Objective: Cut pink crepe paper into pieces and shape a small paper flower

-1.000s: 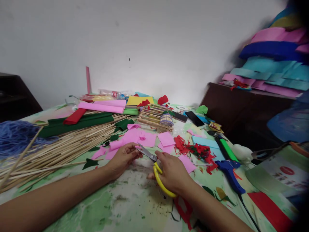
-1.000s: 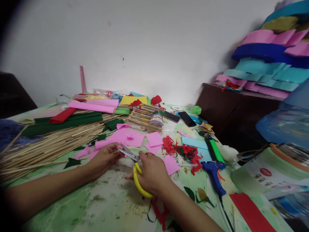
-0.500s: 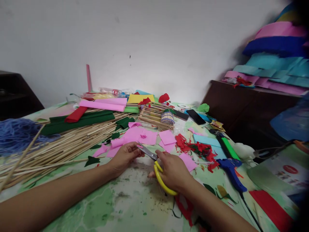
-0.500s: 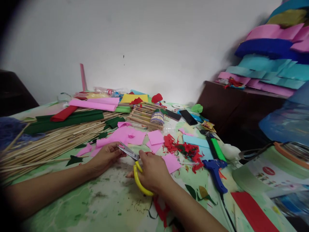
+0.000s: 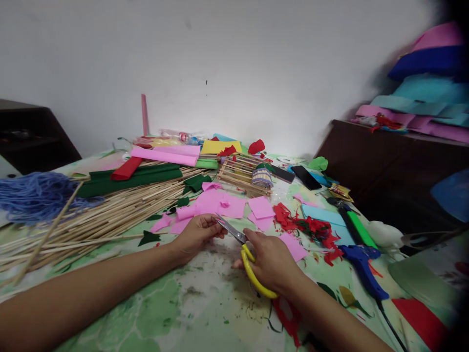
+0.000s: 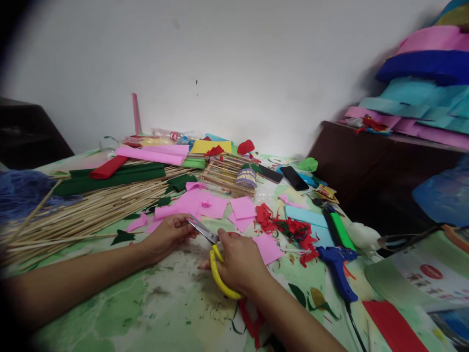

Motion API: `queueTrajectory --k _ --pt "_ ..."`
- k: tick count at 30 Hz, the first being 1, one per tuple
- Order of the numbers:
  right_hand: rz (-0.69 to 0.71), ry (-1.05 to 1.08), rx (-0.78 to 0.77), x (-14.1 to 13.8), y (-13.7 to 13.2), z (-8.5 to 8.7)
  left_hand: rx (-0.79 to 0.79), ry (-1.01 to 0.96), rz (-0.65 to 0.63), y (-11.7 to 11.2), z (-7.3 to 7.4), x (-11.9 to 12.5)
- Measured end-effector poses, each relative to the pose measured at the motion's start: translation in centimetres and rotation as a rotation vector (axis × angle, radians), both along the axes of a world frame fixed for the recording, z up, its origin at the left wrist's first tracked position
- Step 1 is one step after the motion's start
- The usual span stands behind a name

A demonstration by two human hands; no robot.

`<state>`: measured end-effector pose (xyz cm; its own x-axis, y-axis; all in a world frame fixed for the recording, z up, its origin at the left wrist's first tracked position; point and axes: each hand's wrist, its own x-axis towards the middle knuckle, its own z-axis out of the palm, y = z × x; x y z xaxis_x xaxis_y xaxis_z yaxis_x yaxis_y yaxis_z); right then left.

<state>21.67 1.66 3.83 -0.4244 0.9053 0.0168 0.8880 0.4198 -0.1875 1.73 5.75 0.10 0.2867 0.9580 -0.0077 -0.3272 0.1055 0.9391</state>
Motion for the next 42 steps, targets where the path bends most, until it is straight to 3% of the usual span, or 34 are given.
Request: queueTrajectory --k 15,42 --pt "0.006 -0.028 -0.036 0.0 -0.1 0.6 0.014 0.009 -0.06 0.4 -0.1 -0.8" --pt "0.008 -0.089 0.041 0.4 -0.4 0.7 0.0 0.036 -0.101 0.8 -0.4 -1.2"
